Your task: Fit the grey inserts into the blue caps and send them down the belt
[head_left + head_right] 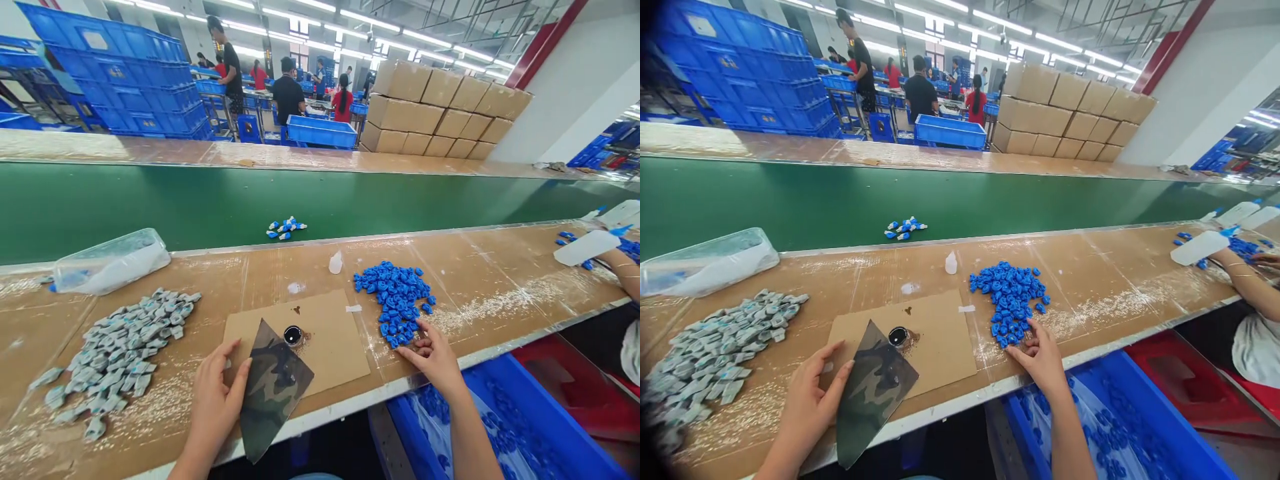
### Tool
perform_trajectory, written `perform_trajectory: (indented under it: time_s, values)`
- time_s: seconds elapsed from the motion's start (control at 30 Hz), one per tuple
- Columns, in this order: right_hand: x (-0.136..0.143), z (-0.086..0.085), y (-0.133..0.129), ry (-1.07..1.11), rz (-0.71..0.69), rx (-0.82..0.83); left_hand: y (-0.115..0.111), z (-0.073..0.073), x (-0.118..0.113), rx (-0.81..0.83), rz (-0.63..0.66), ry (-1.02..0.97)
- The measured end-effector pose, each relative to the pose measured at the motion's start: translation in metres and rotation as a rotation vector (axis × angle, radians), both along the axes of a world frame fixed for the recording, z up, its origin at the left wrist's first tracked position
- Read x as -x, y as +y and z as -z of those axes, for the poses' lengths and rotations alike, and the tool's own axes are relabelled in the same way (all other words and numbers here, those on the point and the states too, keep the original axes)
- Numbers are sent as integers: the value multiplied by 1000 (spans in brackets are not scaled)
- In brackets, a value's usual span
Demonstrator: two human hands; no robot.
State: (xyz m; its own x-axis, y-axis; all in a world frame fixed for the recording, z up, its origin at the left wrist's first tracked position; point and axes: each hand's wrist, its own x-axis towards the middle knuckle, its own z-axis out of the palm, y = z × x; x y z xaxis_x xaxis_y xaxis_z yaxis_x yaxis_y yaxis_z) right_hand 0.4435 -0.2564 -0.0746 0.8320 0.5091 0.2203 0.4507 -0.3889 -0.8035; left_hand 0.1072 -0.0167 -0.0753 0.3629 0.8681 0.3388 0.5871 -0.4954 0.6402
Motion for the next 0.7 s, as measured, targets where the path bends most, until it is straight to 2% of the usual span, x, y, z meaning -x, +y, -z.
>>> perform_trajectory:
  time_s: [0.2,0.33,0.43,0.53,0.7]
  values:
    - [18,3,36,126,-138,-57,-2,1,-5,-73,12,23]
    - [35,-1,58,110,-203,-40,-4,1,-4,-93,13,29]
    - [42,-9,62,2,-221,7,-6,1,-4,-79,18,24]
    - [47,-17,61,-197,-229,75,-6,1,-5,-62,11,11]
    - [57,-21,69,-353,-463,153,-8,0,-8,-40,-12,-17]
